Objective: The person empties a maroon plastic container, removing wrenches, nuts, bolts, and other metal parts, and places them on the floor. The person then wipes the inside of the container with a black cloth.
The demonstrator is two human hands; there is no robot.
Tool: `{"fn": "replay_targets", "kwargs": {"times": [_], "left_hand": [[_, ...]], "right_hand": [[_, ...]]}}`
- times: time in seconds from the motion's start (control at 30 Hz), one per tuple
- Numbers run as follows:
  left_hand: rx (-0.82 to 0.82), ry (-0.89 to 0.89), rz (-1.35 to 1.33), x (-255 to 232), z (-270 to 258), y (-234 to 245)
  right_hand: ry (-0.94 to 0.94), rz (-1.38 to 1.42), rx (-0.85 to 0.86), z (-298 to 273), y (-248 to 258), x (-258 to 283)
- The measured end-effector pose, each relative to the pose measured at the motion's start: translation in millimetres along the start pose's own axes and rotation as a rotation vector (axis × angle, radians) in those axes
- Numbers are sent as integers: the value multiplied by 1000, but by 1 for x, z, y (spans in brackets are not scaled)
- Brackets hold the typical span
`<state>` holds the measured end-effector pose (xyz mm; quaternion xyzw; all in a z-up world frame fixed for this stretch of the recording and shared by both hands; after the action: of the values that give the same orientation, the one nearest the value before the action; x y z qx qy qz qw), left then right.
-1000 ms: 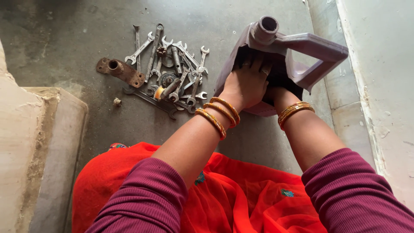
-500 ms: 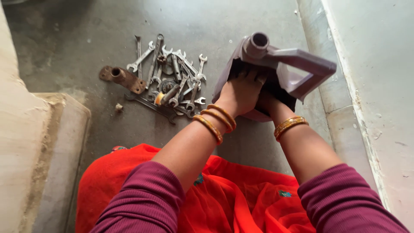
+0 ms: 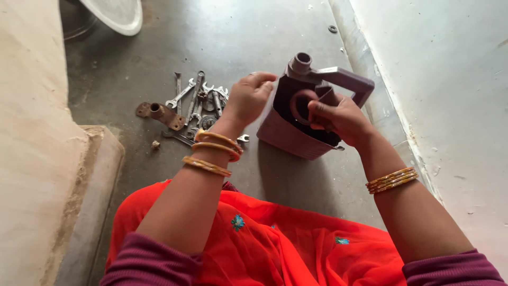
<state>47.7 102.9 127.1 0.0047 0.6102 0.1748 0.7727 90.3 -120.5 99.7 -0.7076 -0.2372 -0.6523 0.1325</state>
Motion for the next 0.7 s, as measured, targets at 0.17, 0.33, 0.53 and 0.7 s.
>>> {"fn": "replay_targets", "kwargs": {"times": [0.17,0.33,0.53,0.7], "left_hand": [[287,634,-371,69,-26,-1],[47,694,-177,142,-16,40],[-212,1027,379,199,-40,82],[-212,1086,308,198,-38,81]], "right_hand": [[-76,290,246,23,-66,-7],[-227,546,174,70,-146,-77],[-387,510,-2,109,-190,-180],[-419,488,-59,127,-185,-219]]}}
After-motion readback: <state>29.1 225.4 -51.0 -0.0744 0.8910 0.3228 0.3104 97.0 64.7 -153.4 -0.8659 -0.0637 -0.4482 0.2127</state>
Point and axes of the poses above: each hand's wrist, its own z-axis towards the middle knuckle, its own y-axis out of the back of the hand, x = y × z, the point moved 10 cm from there along z, towards the middle knuckle, and after that the axes turned 6 degrees about y, right-handed, at the moved point
